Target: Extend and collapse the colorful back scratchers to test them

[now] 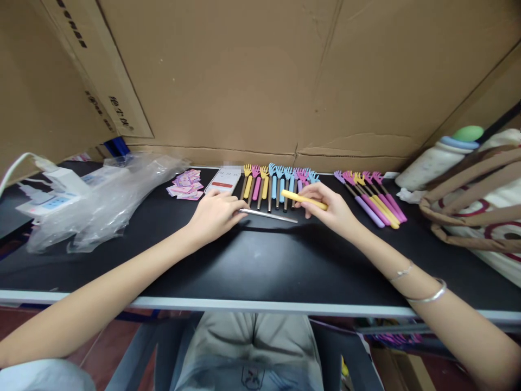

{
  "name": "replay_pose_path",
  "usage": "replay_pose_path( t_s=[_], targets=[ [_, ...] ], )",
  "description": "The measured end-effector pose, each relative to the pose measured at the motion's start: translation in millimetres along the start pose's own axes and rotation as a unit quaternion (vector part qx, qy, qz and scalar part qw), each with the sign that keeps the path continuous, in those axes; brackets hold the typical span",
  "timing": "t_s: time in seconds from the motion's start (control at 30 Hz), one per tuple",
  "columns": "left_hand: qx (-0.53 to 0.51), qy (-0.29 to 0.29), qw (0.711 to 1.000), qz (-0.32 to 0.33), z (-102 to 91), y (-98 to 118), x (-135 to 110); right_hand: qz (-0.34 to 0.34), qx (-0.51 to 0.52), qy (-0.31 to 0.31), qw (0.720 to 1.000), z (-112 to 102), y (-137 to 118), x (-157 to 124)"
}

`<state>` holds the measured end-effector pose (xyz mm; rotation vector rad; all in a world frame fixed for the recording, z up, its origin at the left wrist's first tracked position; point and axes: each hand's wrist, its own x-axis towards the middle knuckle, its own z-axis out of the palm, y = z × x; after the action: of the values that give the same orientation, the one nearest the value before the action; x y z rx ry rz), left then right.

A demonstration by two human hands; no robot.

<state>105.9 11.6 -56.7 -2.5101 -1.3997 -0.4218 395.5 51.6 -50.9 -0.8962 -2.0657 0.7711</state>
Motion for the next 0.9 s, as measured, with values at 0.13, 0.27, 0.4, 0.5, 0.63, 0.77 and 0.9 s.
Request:
replay_pose_path(
  t_s=[0.13, 0.27, 0.4, 0.5, 0.63, 0.77, 0.9],
  targets=[
    [-0.002, -0.001, 1.000, 0.011, 5.7, 4, -3, 0.007, -0.012, 0.006, 1.000, -3, 7, 1],
    [-0.014, 0.000, 1.000, -0.003, 8.4, 6, -4, -0.004, -0.028, -0.008, 1.000, -5, 7, 2],
    [-0.030, 0.007, 0.999, -0.013, 8.1, 2, -2, -0.022, -0.131, -0.017, 0.991, -10, 2, 3],
    [-0.028, 0.018, 0.999, -0.011, 7.4, 0, -2, -0.038, -0.200, 0.001, 0.979, -17, -1, 4],
    [-0.010, 0.038, 0.999, -0.004, 4.8, -4, -3, -0.037, -0.226, 0.010, 0.973, -26, -2, 5],
    [0.001, 0.057, 0.998, -0.008, -0.3, -7, -4, 0.017, -0.185, -0.031, 0.982, -29, -3, 4],
    [0.004, 0.061, 0.998, -0.012, -4.2, -8, -4, 0.041, -0.167, -0.091, 0.981, -29, -5, 2]
  ],
)
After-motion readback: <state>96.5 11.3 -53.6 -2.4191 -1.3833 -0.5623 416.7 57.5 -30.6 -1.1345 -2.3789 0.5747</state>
